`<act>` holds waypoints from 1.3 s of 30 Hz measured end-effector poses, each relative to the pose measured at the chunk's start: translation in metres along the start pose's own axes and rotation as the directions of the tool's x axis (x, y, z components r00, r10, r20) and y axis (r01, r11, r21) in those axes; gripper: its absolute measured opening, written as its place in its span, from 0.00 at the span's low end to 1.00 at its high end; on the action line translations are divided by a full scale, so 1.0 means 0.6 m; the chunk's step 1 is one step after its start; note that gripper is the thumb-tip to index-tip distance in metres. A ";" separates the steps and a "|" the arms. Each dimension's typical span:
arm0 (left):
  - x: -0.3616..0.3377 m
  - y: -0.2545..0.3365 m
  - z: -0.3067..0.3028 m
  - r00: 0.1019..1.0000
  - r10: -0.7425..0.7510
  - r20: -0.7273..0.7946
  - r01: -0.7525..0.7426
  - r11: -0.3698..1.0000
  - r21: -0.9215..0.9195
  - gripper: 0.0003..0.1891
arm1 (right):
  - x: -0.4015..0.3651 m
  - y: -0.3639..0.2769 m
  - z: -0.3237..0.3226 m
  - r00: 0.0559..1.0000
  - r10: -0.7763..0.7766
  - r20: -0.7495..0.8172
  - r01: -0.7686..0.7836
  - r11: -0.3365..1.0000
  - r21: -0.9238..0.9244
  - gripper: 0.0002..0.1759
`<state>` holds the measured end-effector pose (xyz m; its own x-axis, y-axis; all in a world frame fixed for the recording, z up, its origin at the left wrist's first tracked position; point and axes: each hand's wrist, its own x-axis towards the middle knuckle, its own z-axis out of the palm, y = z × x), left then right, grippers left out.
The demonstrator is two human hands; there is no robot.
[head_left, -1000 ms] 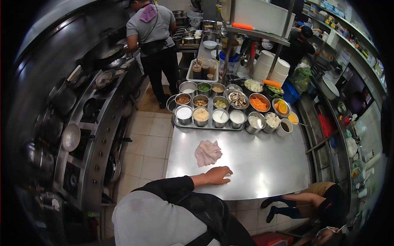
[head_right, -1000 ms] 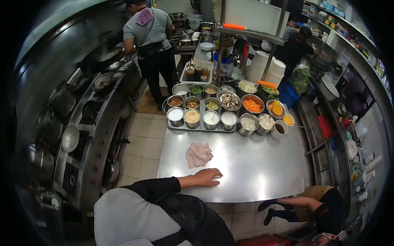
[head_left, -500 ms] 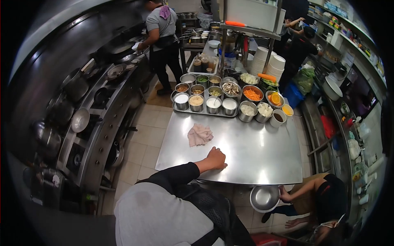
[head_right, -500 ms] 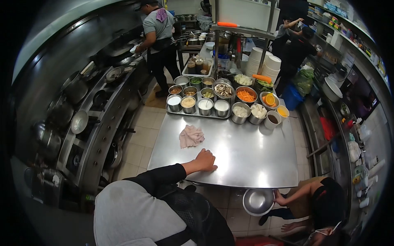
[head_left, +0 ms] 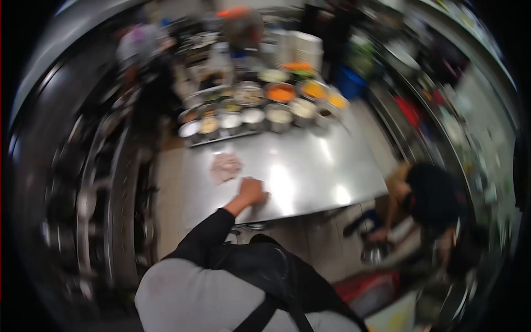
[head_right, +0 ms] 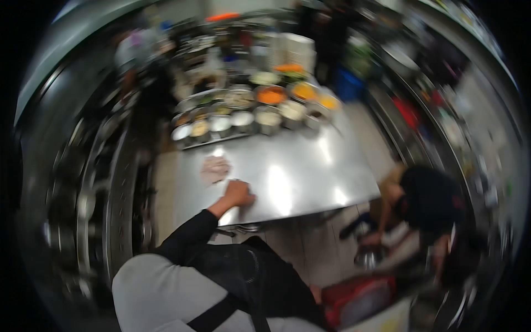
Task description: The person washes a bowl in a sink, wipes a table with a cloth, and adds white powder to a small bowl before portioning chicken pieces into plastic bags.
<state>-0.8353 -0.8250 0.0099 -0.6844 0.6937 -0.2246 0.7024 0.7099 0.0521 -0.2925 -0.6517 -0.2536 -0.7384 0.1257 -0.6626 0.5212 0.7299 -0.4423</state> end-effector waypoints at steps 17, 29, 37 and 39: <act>0.125 0.267 -0.058 0.729 0.684 -0.011 -0.503 0.524 -0.687 0.15 | -0.057 -0.170 0.039 0.445 0.850 -0.283 -0.066 0.346 0.936 0.14; 0.314 0.487 -0.046 0.514 0.849 0.123 -0.851 0.487 0.198 0.37 | -0.046 -0.285 0.177 0.198 0.893 -0.403 -0.701 0.417 0.579 0.13; 0.335 0.425 -0.043 0.472 0.880 -0.056 -0.768 0.379 -0.517 0.24 | -0.037 -0.348 0.201 0.217 0.951 -0.220 -0.577 0.306 0.757 0.09; 0.273 0.385 -0.056 0.523 0.790 -0.321 -0.754 0.253 -0.606 0.15 | 0.010 -0.286 0.342 0.345 0.844 -0.411 -0.594 0.535 0.600 0.10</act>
<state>-0.7918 -0.5434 0.0176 0.1337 0.9626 0.2356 0.5753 -0.2690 0.7725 -0.2987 -0.9142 -0.3058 0.0096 0.9355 -0.3532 0.9747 -0.0876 -0.2057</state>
